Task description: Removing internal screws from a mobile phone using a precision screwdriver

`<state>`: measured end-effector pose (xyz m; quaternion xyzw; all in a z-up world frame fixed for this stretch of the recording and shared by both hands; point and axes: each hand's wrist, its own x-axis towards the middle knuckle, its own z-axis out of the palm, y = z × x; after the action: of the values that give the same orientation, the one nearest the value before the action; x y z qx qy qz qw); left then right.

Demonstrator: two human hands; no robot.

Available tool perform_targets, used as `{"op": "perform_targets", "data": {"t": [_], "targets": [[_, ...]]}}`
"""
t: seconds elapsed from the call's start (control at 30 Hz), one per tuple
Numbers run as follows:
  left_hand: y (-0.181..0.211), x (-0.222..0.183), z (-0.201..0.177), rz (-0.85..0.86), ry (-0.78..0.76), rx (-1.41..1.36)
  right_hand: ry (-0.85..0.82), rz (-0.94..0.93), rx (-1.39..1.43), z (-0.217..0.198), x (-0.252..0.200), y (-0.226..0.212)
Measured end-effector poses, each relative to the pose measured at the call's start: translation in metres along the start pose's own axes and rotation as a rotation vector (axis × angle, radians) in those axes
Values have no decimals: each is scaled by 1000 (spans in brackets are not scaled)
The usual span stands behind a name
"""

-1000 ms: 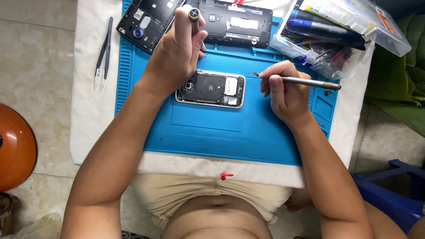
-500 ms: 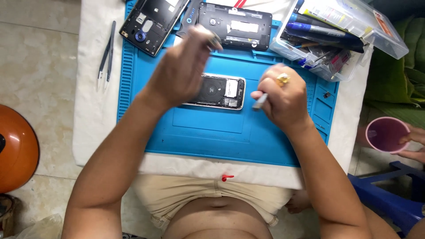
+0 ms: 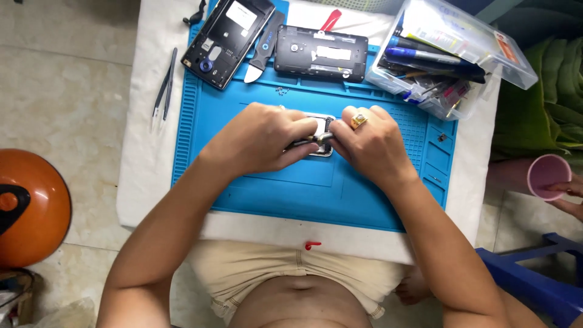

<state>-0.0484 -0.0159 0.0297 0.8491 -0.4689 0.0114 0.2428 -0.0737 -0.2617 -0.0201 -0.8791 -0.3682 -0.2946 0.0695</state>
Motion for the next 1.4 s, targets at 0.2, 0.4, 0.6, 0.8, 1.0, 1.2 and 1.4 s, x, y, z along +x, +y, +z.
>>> {"op": "perform_targets", "data": {"t": [0.2,0.4,0.6,0.8,1.0,1.2,1.4], "targets": [[26,-28,0,-97,36,150,48,-31,158,-7,10,-12],[19,-108,11,-483,334,76,-44,205,367,-12,5,-5],[13,-170,3,-882,453,448,-221,175,320,-7,3,-10],[13,-165,1,-1092,387,536,-250,243,373,-4,2,-12],[22,-151,-12,-1054,433,546,-266,290,418,2,-2,-9],[7,-136,-5,-750,552,360,-354,265,326,7,-9,-10],[4,-36,-33,-446,410,70,-284,281,382,10,-12,-13]]}}
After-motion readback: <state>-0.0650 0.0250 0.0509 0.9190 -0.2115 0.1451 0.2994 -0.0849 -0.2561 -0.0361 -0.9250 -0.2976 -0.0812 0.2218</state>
